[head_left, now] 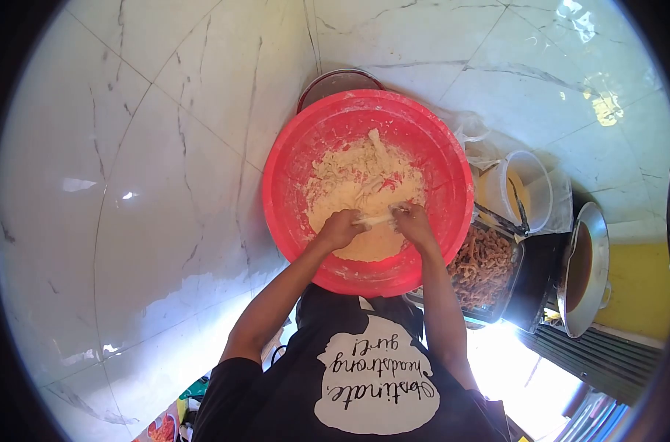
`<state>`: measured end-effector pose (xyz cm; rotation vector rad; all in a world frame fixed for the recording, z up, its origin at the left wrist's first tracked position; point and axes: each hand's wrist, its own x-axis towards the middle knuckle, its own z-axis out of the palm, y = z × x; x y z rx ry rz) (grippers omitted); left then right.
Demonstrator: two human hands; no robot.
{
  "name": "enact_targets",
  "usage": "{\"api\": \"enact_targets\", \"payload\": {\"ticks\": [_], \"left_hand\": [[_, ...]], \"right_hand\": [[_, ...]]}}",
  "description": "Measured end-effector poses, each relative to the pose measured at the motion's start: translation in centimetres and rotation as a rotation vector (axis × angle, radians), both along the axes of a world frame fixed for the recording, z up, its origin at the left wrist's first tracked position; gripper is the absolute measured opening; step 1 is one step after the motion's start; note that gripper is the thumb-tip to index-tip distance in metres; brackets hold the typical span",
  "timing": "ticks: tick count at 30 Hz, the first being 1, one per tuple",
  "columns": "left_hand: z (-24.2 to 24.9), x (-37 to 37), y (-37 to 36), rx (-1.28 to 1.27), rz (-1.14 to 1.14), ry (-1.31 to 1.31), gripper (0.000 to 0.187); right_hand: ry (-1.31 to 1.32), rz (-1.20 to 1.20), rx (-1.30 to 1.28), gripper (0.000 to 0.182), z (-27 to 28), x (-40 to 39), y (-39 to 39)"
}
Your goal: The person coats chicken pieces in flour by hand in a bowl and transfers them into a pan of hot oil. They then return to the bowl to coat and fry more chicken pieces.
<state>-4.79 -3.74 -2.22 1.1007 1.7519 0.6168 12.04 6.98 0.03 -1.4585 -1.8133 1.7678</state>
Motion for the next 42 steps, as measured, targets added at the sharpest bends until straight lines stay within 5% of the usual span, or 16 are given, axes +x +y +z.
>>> {"api": "enact_targets", "payload": {"ticks": [6, 11, 13, 18, 21, 24, 26, 27, 29, 32, 35, 37, 40, 42], "left_hand": [[-1.0, -0.7, 0.6, 0.007, 0.029, -0.258, 0.022], [-1.9, 0.0, 0.4, 0.242, 0.329, -0.446, 0.022], [-2.3, -0.3, 0.7, 0.212, 0.426, -0.373, 0.022], [-2.4, -1.8, 0.9, -0.139, 0.543, -0.256, 0.027], [-3.0, -1.0, 1.1, 0.090, 0.872, -0.328, 0.031], [-2.8, -0.8, 2.4, -0.101, 1.148, -0.439, 0.037], [-0.9, 0.8, 3.9, -0.341, 1.475, -0.283, 0.043], [0.4, 2.4, 4.8, -0.342, 1.475, -0.284, 0.043], [2.6, 5.0, 6.4, -0.475, 1.257, 0.135, 0.047], [2.8, 4.4, 5.7, -0.359, 1.204, 0.137, 0.046], [2.4, 2.6, 4.1, -0.351, 1.231, 0.091, 0.042], [2.8, 4.1, 4.3, -0.340, 1.208, 0.081, 0.041], [3.1, 4.1, 4.0, -0.442, 1.239, 0.097, 0.040], [2.9, 3.9, 2.8, -0.277, 1.177, 0.168, 0.045]], "right_hand": [[0.144, -0.158, -0.177, 0.019, 0.5, -0.7, 0.1], [0.355, -0.282, -0.241, 0.016, 1.3, -1.1, 0.3], [0.133, -0.094, 0.238, 0.016, 1.1, -0.9, 0.6], [0.147, -0.142, 0.396, 0.018, 0.7, -1.3, 0.3], [0.196, -0.313, 0.325, 0.018, 1.0, -1.9, 0.3], [0.291, -0.640, 0.161, 0.015, 0.5, -3.3, 0.9], [0.322, -0.830, 0.028, 0.015, -0.8, -4.9, 0.4], [0.211, -0.934, 0.106, 0.018, -1.7, -6.5, -0.5], [0.098, -1.029, 0.185, 0.021, -2.0, -7.9, -1.6], [0.122, -0.910, 0.319, 0.023, -0.4, -8.0, -2.3], [0.414, -0.878, 0.177, 0.023, -0.8, -7.4, -2.1], [0.195, -0.833, 0.557, 0.017, -3.7, -8.4, -2.9], [0.138, -0.650, 0.328, 0.012, 1.5, -9.5, -3.8], [0.199, -0.593, 0.197, 0.017, 0.5, -10.2, -3.1]]}}
